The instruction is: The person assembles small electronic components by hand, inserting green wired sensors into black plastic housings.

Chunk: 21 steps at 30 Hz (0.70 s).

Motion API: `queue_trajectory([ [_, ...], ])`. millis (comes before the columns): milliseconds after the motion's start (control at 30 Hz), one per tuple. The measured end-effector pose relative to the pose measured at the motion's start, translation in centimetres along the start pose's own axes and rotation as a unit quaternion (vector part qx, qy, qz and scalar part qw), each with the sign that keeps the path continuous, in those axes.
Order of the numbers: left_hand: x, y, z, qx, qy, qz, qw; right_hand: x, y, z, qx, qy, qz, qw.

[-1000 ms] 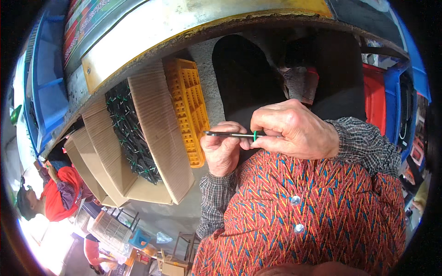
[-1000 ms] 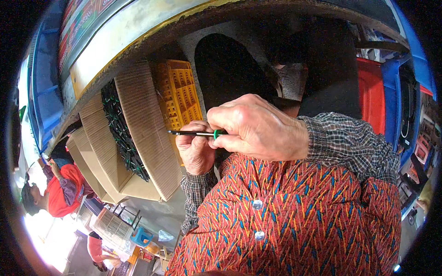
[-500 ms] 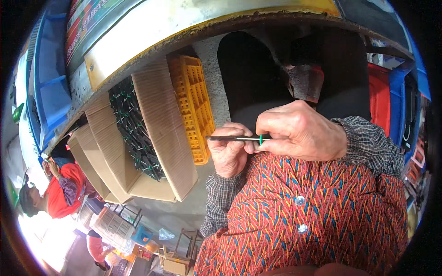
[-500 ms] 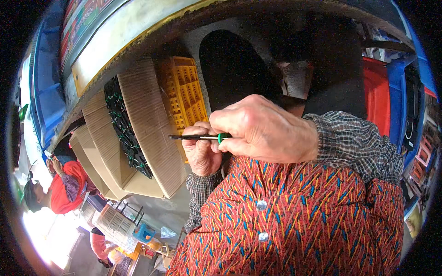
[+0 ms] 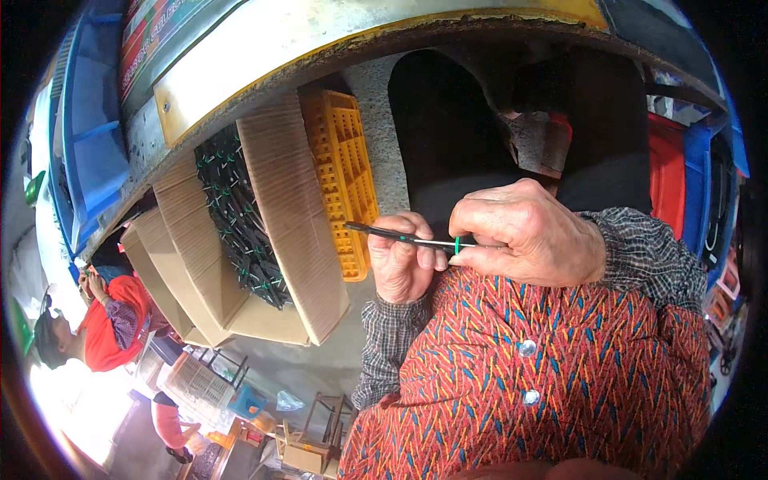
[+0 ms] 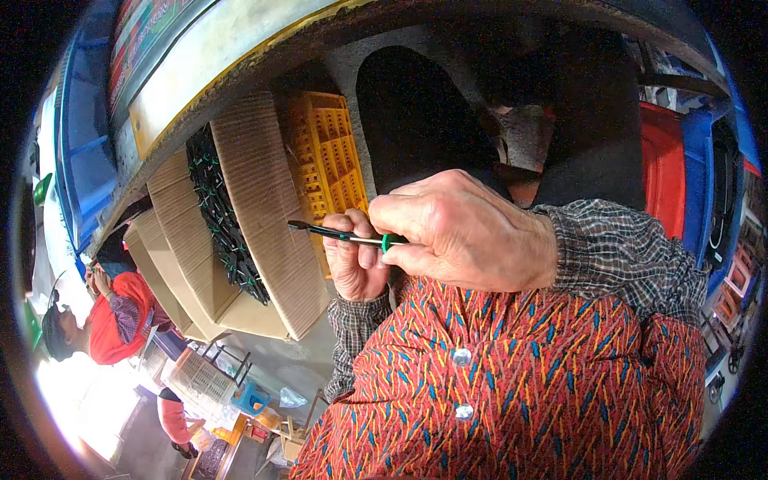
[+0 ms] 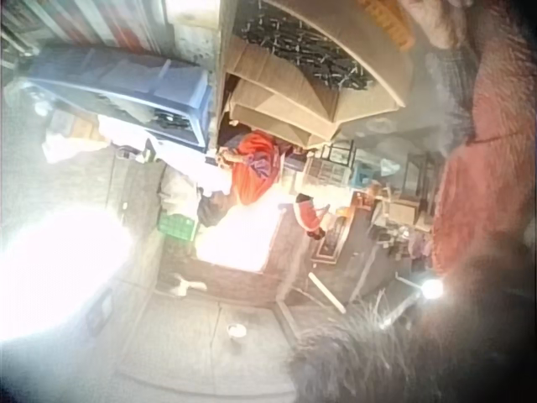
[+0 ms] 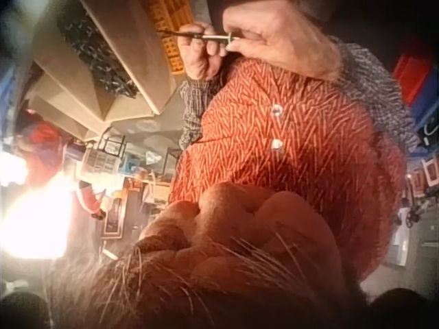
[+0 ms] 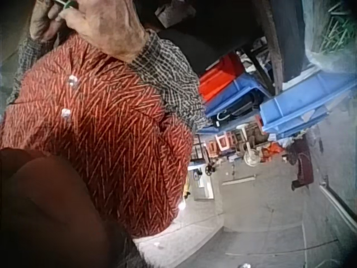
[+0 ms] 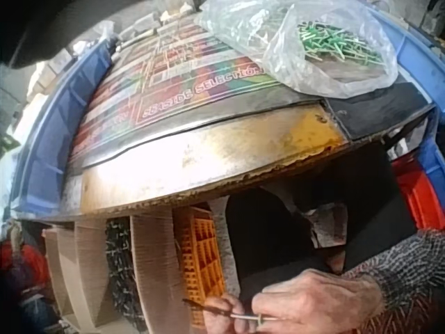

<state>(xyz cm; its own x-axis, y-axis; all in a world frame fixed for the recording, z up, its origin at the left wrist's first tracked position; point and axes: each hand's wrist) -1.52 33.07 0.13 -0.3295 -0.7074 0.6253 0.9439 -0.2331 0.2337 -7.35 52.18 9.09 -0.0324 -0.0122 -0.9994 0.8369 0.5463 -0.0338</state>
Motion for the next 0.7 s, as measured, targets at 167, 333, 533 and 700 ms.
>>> queue_trajectory([
  [167, -0.26, -0.01, -0.11, -0.003, 0.001, -0.005, 1.000, 0.10, -0.02, -0.04, 0.003, 0.000, 0.008, 1.000],
  [333, -0.39, -0.10, -0.11, -0.001, 0.002, -0.004, 1.000, 0.14, -0.09, 0.12, 0.007, 0.001, 0.004, 1.000],
  [533, -0.63, -0.07, -0.29, -0.003, -0.004, -0.001, 1.000, 0.42, 0.05, 0.24, 0.007, 0.000, 0.011, 1.000],
  [700, -0.60, -0.09, -0.52, 0.002, 0.003, -0.011, 1.000, 0.65, 0.09, 0.35, 0.011, 0.008, 0.016, 1.000],
])
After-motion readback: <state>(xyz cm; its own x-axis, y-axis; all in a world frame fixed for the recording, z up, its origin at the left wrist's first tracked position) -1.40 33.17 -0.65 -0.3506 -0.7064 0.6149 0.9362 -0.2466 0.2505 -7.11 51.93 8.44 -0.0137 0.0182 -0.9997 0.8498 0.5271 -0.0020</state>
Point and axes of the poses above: each hand's wrist, its own y-axis away from the middle knuckle, its own z-axis out of the palm, x = y × z, and after that the axes turned 14 degrees about -y, right-handed
